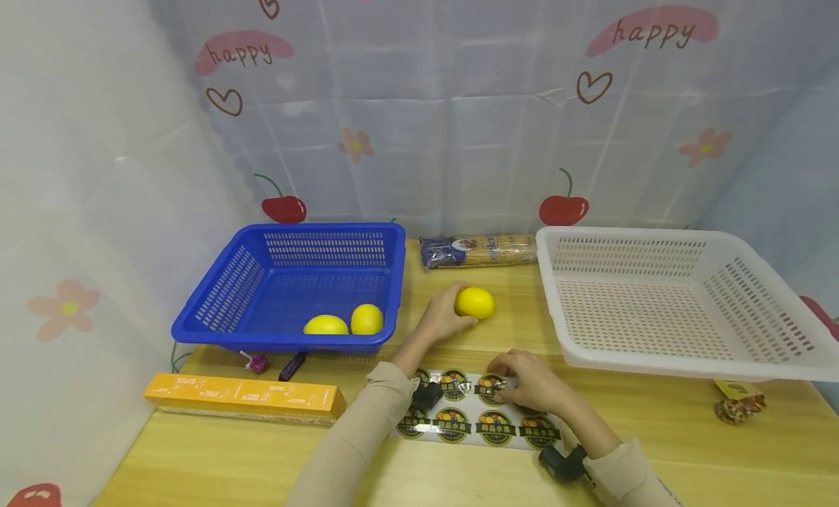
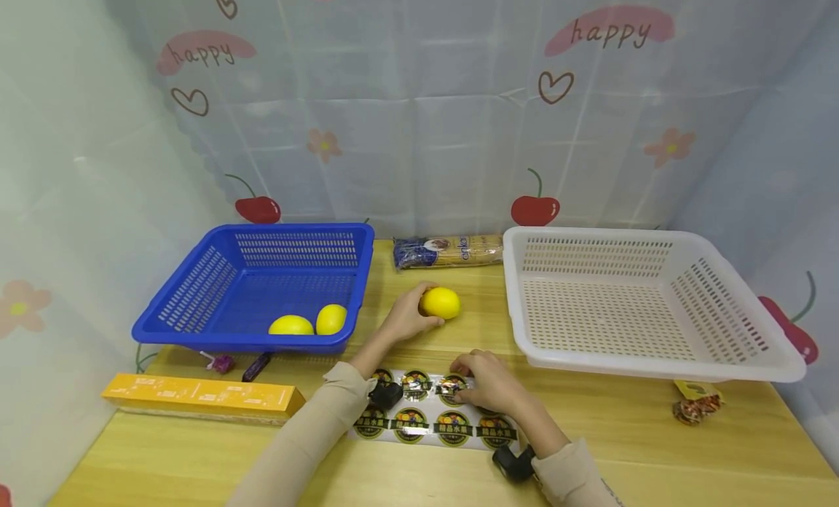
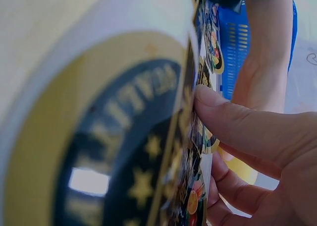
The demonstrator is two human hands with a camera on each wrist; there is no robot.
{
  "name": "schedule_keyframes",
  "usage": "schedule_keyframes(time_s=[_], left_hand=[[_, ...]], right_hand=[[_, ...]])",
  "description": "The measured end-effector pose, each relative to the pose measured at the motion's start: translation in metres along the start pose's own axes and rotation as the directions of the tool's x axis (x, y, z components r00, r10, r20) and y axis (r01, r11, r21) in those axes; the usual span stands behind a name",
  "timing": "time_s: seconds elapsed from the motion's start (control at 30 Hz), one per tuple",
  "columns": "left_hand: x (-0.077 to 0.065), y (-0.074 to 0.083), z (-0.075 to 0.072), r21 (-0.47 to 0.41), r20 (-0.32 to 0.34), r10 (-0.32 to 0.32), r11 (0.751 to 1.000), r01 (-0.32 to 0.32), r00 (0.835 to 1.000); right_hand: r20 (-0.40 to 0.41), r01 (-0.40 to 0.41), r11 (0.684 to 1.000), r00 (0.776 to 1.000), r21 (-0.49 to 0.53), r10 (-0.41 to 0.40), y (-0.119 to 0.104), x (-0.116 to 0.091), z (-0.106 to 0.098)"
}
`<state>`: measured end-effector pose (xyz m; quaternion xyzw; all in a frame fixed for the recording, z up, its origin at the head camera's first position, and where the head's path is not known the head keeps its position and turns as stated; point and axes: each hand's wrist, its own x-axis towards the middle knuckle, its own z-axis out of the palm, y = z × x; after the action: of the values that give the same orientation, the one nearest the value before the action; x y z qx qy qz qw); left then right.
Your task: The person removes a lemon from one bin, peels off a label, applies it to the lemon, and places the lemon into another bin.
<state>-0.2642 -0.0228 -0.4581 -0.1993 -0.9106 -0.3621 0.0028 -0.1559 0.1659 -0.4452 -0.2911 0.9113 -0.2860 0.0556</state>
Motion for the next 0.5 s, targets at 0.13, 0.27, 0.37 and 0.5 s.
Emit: schedule_keyframes(time_s=[0.13, 0.27, 0.37, 0.5], left_hand=[[0.0046, -0.0006, 0.0014, -0.005, -0.003, -0.007, 1.0, 0.007, 1.0], [0.0034, -0.0001, 0.0014, -0.014, 0.006, -0.012, 1.0, 0.012, 1.0], [0.0011, 0.0002, 0.0004, -0.017, 0.019, -0.019, 1.0, 0.019, 1.0], [-0.002, 0.0001, -0.0017, -0.017, 0.049, -0.025, 1.0, 0.026, 0.998]], right_hand=[[-0.006, -0.001, 1.0, 1.0, 0.0, 0.001, 0.0002, -0.0008, 0.0003], [-0.004, 0.0, 1.0, 1.0, 0.003, 0.0, 0.0, -0.0012, 0.0002], [-0.001, 0.004, 1.0, 1.0, 0.01, -0.004, 0.0002, -0.0013, 0.0001], [0.001, 0.008, 1.0, 1.0, 0.016, -0.008, 0.0004, -0.0011, 0.0]])
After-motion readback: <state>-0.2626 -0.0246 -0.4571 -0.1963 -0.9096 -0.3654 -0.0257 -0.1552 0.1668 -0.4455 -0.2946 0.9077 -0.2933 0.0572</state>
